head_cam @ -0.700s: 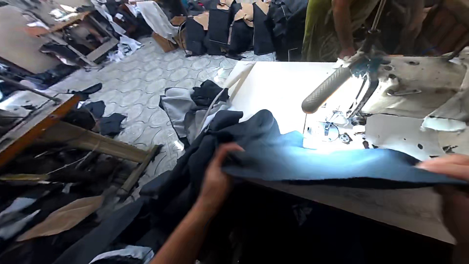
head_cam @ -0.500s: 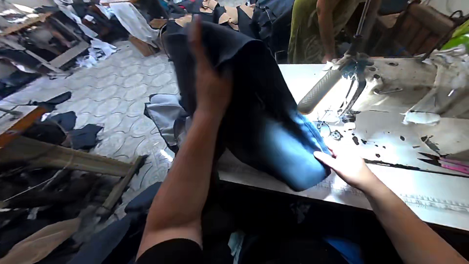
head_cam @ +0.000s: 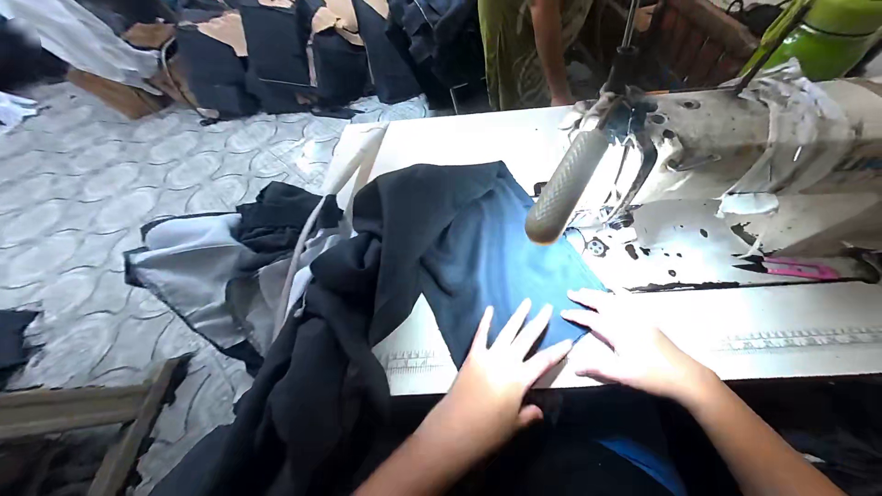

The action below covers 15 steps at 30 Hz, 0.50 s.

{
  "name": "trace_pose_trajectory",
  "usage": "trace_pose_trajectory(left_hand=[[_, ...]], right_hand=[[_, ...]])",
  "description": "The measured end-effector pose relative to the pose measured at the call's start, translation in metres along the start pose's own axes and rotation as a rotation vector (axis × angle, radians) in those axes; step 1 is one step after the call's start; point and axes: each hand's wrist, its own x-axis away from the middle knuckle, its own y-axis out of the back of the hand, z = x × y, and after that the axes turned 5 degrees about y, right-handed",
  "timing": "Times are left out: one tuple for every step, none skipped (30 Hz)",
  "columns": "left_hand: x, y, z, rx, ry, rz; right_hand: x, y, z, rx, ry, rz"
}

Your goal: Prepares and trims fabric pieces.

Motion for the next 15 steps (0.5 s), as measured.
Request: trace_pose_trajectory(left_hand=[[0.013,-0.012,0.005,-0.021,0.032,-0.087],[0.023,-0.016,0.015,0.004,0.099,-0.173],[0.03,-0.013,0.027,0.071,0.169,-0.26],[0.037,-0.007,0.036,0.162,0.226,-0.318],[0.043,0.0,0.042,0.252,0.255,-0.339],[0.046,0.006,0.045,0.318,0.259,-0.343],[0.047,0.009,0.043,0.331,0.231,-0.358],[0.046,0.011,0.039,0.314,0.169,-0.389],[0.045,0.014,0.036,0.293,0.084,-0.441],[0.044,0.022,0.034,0.27,0.016,-0.51],[0.044,0.031,0.033,0.217,-0.017,-0.595],[0.043,0.04,0.035,0.126,-0.015,-0.662],[0.041,0.047,0.038,0.01,0.013,-0.682],[0.039,0.051,0.037,-0.115,0.071,-0.632],[0.038,0.054,0.033,-0.207,0.165,-0.474]], right_hand=[[0.002,-0.004,0.001,0.033,-0.011,-0.03],[0.0,-0.005,0.005,0.062,-0.035,-0.048],[-0.003,-0.008,0.012,0.097,-0.05,-0.078],[-0.008,-0.012,0.021,0.114,-0.042,-0.122],[-0.013,-0.018,0.03,0.117,-0.007,-0.177],[-0.019,-0.024,0.038,0.11,0.049,-0.237],[-0.024,-0.031,0.042,0.112,0.108,-0.316],[-0.03,-0.036,0.041,0.142,0.14,-0.401],[-0.034,-0.039,0.036,0.193,0.116,-0.472],[-0.037,-0.036,0.029,0.212,0.034,-0.496],[-0.039,-0.03,0.025,0.159,-0.08,-0.463],[-0.041,-0.019,0.025,0.064,-0.166,-0.412],[-0.043,-0.008,0.029,-0.055,-0.204,-0.358],[-0.044,0.005,0.036,-0.201,-0.26,-0.232],[-0.047,0.02,0.043,-0.386,-0.337,-0.018]])
